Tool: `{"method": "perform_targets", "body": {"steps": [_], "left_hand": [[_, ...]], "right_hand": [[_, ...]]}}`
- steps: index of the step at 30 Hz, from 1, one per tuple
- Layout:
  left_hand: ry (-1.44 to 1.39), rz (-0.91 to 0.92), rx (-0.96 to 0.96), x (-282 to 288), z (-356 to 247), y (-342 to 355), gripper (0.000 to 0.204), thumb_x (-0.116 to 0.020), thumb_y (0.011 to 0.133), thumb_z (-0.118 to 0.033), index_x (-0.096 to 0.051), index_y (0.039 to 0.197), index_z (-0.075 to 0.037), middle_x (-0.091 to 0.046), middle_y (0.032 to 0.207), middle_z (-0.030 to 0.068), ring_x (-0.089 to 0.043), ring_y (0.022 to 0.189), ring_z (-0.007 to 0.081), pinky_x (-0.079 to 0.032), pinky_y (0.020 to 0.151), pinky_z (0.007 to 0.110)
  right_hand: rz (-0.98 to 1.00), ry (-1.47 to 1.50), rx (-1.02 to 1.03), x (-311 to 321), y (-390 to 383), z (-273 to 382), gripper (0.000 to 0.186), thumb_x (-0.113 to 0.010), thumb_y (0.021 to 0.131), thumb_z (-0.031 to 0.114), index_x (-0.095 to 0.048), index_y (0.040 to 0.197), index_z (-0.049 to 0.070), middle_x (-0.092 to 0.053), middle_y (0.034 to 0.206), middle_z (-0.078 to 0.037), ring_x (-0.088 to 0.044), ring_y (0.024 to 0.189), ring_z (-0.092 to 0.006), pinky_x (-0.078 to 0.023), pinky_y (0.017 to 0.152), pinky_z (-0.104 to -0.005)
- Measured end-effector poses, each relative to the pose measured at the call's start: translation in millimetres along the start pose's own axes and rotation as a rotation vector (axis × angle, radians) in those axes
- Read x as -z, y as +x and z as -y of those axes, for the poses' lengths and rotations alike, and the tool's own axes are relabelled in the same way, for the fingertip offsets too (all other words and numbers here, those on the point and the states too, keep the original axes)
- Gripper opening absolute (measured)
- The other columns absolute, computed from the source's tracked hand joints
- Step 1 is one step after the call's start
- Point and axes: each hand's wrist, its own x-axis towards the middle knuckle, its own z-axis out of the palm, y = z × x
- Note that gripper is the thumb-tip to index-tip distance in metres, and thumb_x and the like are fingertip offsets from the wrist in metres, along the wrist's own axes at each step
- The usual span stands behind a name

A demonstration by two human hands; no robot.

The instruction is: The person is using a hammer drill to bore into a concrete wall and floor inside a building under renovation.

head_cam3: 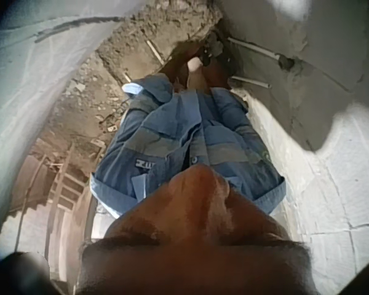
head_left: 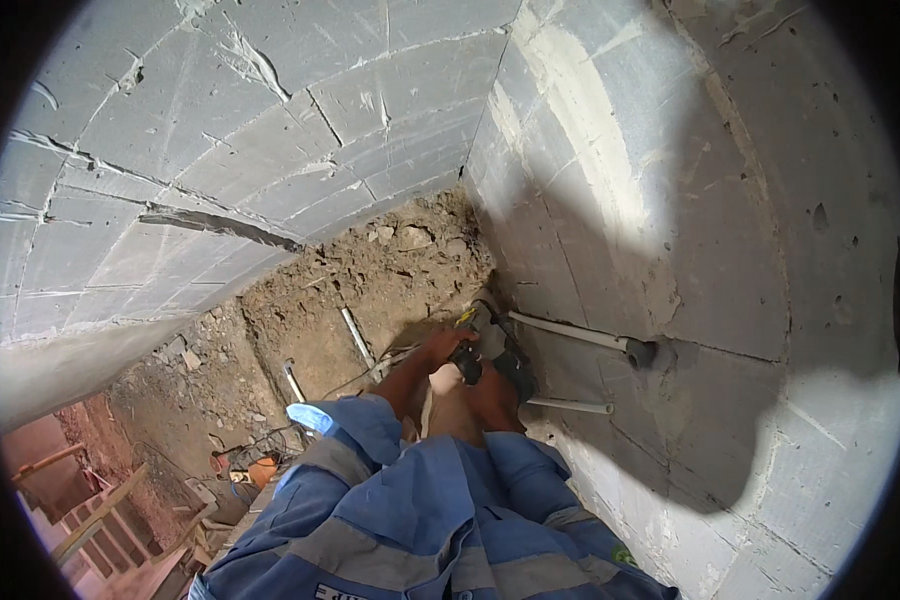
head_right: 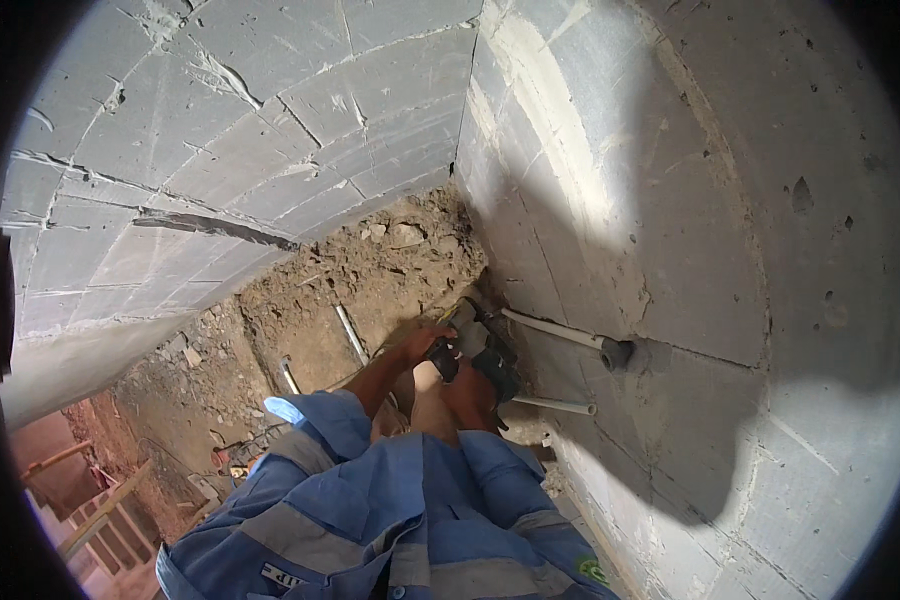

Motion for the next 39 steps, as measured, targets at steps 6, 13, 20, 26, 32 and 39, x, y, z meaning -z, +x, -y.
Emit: {"method": "perform_targets", "body": {"steps": [6, 13, 20, 26, 32, 39], "left_hand": [[0.253, 0.001, -0.153, -29, 0, -21, 0.021, -0.062, 0.087, -0.022, -0.066, 0.094, -0.003, -0.065, 0.084, 0.0055, -0.063, 0.075, 0.0144, -0.05, 0.073, 0.029], [-0.122, -0.13, 0.199, -78, -12, -107, 0.035, -0.072, 0.075, -0.031, -0.062, 0.093, -0.002, -0.06, 0.079, 0.0056, -0.058, 0.067, 0.0146, -0.047, 0.062, 0.029], [-0.003, -0.048, 0.284, -85, 10, -186, 0.031, -0.07, 0.078, -0.03, -0.063, 0.094, -0.004, -0.061, 0.085, 0.005, -0.06, 0.072, 0.015, -0.048, 0.065, 0.029], [0.086, -0.036, 0.381, -101, 23, -240, 0.04, -0.073, 0.074, -0.033, -0.064, 0.096, 0.0, -0.063, 0.085, 0.0069, -0.061, 0.074, 0.0161, -0.05, 0.066, 0.031], [0.011, 0.112, 0.345, -115, 56, -238, 0.038, -0.073, 0.076, -0.028, -0.063, 0.1, 0.0, -0.063, 0.084, 0.0064, -0.062, 0.072, 0.0165, -0.051, 0.065, 0.03], [0.029, 0.067, 0.261, -134, 55, -224, 0.033, -0.074, 0.076, -0.024, -0.063, 0.098, -0.001, -0.063, 0.084, 0.0064, -0.063, 0.069, 0.0167, -0.052, 0.063, 0.031]], "right_hand": [[0.037, -0.08, -0.021, 17, -18, -14, 0.061, -0.069, 0.073, 0.033, -0.05, 0.127, 0.014, -0.067, 0.104, -0.018, -0.065, 0.098, -0.0366, -0.052, 0.084, -0.0457], [0.033, -0.068, -0.08, 9, -100, -22, 0.06, -0.069, 0.071, 0.029, -0.052, 0.126, 0.015, -0.069, 0.098, -0.016, -0.067, 0.094, -0.0346, -0.053, 0.081, -0.0455], [-0.038, 0.047, -0.155, -59, -182, -27, 0.066, -0.072, 0.068, 0.033, -0.051, 0.128, 0.015, -0.068, 0.098, -0.018, -0.066, 0.093, -0.0357, -0.052, 0.082, -0.0464], [-0.07, 0.098, -0.262, -95, -249, -24, 0.064, -0.069, 0.07, 0.035, -0.05, 0.128, 0.016, -0.068, 0.098, -0.018, -0.066, 0.094, -0.0359, -0.052, 0.083, -0.0467], [-0.13, 0.099, -0.3, -113, -272, -43, 0.064, -0.067, 0.072, 0.035, -0.05, 0.13, 0.017, -0.068, 0.099, -0.019, -0.066, 0.095, -0.0357, -0.052, 0.084, -0.0465], [-0.161, 0.115, -0.297, -107, -260, -62, 0.059, -0.064, 0.074, 0.032, -0.053, 0.129, 0.016, -0.068, 0.1, -0.019, -0.066, 0.095, -0.0356, -0.052, 0.084, -0.0463]]}}
